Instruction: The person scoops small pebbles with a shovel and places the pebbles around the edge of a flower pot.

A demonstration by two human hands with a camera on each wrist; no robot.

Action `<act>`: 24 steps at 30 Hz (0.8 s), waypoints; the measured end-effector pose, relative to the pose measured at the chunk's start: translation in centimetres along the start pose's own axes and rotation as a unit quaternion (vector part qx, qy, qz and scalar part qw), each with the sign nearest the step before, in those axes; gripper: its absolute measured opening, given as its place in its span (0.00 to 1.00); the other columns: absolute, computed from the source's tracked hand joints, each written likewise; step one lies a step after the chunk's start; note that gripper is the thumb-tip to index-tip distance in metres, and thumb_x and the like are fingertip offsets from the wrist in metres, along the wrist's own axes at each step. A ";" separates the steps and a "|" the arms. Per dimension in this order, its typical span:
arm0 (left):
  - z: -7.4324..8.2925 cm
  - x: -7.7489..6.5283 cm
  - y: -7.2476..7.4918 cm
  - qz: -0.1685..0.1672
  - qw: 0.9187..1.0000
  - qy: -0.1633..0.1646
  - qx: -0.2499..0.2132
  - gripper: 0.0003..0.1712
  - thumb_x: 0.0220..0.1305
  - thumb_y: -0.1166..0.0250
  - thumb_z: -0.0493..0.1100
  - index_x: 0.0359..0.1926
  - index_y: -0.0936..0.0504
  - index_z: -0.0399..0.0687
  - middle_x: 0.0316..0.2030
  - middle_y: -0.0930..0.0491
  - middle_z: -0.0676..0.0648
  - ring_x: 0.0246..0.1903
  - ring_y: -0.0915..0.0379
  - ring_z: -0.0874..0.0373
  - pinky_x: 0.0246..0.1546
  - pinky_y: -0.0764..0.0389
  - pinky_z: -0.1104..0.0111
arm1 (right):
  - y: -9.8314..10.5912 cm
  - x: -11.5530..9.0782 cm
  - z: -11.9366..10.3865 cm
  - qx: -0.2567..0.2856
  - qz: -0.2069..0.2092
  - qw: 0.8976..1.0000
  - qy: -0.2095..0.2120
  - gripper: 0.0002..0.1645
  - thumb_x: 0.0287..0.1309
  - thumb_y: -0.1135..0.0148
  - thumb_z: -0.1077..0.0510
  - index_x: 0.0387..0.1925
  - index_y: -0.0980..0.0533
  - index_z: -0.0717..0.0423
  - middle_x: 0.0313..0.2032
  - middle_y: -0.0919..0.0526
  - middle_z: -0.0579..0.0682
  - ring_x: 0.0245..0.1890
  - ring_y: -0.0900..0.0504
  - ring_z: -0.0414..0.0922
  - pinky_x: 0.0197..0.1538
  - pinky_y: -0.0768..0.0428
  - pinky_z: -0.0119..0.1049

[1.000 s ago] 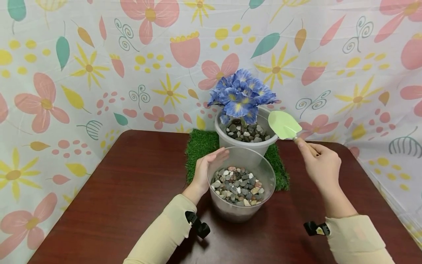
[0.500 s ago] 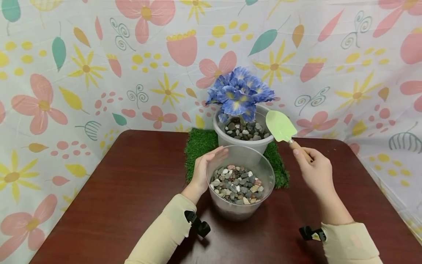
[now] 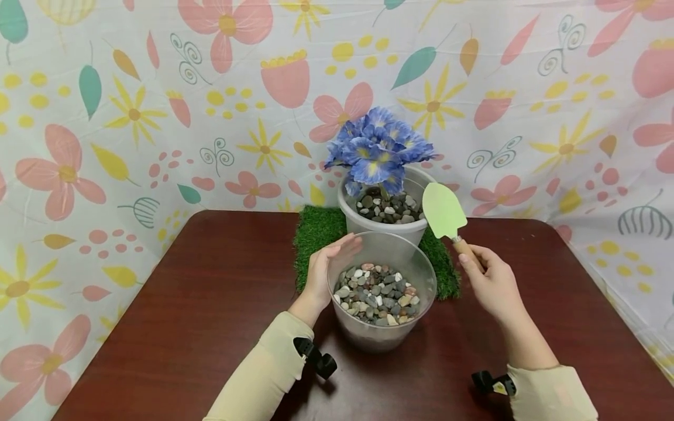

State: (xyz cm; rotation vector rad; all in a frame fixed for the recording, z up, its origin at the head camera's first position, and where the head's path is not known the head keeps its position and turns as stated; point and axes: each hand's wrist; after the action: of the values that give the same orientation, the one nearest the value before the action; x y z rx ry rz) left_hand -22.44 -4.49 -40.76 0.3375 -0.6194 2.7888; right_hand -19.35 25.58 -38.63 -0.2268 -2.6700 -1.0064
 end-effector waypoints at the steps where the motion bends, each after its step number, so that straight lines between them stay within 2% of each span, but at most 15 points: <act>1: 0.0 0.0 -0.1 0.004 1.000 0.001 -0.002 0.27 0.66 0.57 0.40 0.61 0.29 0.31 0.50 0.17 0.49 0.58 0.27 0.44 0.66 0.33 0.55 | 0.0 -0.1 0.0 0.004 -0.003 1.000 -0.001 0.27 0.69 0.53 0.49 0.57 0.31 0.67 0.37 0.21 0.60 0.23 0.27 0.32 0.22 0.27 0.29; 6: 0.4 -0.1 -0.6 0.029 0.999 0.012 -0.013 0.30 0.63 0.57 0.40 0.61 0.33 0.24 0.51 0.18 0.42 0.60 0.32 0.35 0.67 0.34 0.54 | 0.0 -0.6 -0.2 0.005 -0.011 1.000 0.005 0.26 0.68 0.52 0.50 0.56 0.30 0.67 0.36 0.19 0.60 0.24 0.27 0.31 0.23 0.27 0.28; 9: 0.5 -0.2 -0.7 0.030 0.999 0.013 -0.011 0.29 0.65 0.59 0.39 0.61 0.34 0.23 0.52 0.20 0.38 0.60 0.34 0.33 0.67 0.34 0.53 | 0.0 -0.8 -0.3 -0.010 -0.017 1.000 0.012 0.27 0.68 0.51 0.50 0.58 0.30 0.66 0.38 0.18 0.62 0.25 0.27 0.32 0.23 0.28 0.28; 15: 0.4 -0.1 -0.7 0.032 0.999 0.018 -0.011 0.29 0.64 0.59 0.39 0.61 0.33 0.24 0.52 0.19 0.40 0.60 0.34 0.34 0.67 0.34 0.55 | -0.1 -1.3 -0.5 -0.033 -0.031 0.999 0.004 0.27 0.66 0.49 0.49 0.57 0.29 0.66 0.41 0.17 0.63 0.27 0.26 0.31 0.25 0.27 0.29; 19: 0.4 -0.2 -0.7 0.033 0.999 0.015 -0.008 0.29 0.64 0.59 0.39 0.61 0.33 0.24 0.51 0.19 0.41 0.60 0.33 0.34 0.67 0.34 0.54 | -0.4 -1.5 -0.5 -0.023 -0.046 0.999 -0.013 0.26 0.65 0.46 0.49 0.55 0.27 0.65 0.37 0.18 0.59 0.27 0.23 0.36 0.25 0.25 0.30; 22: 0.5 -0.2 -0.6 0.028 0.999 0.014 -0.009 0.29 0.65 0.59 0.39 0.61 0.33 0.24 0.51 0.18 0.43 0.60 0.33 0.35 0.67 0.35 0.53 | -0.4 -1.5 -0.5 -0.019 -0.059 0.998 -0.022 0.27 0.64 0.45 0.48 0.55 0.27 0.65 0.37 0.18 0.59 0.27 0.21 0.40 0.25 0.24 0.30; 24: 0.5 -0.2 -0.6 0.026 1.000 0.016 -0.007 0.29 0.64 0.59 0.39 0.61 0.33 0.25 0.50 0.18 0.44 0.60 0.33 0.36 0.68 0.36 0.53 | -0.4 -1.6 -0.4 -0.022 -0.064 0.997 -0.021 0.27 0.64 0.45 0.49 0.56 0.28 0.65 0.39 0.18 0.59 0.29 0.21 0.39 0.26 0.24 0.29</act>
State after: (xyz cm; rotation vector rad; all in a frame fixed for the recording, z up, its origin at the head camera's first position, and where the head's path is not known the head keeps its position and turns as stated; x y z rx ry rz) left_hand -21.95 -4.22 -40.19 0.2773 -0.6504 2.8320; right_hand -17.85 24.94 -39.04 -0.0885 -2.7323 -1.1122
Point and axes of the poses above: each hand's wrist, its own x-axis towards the middle knuckle, its own y-axis out of the back of the hand, z = x × y
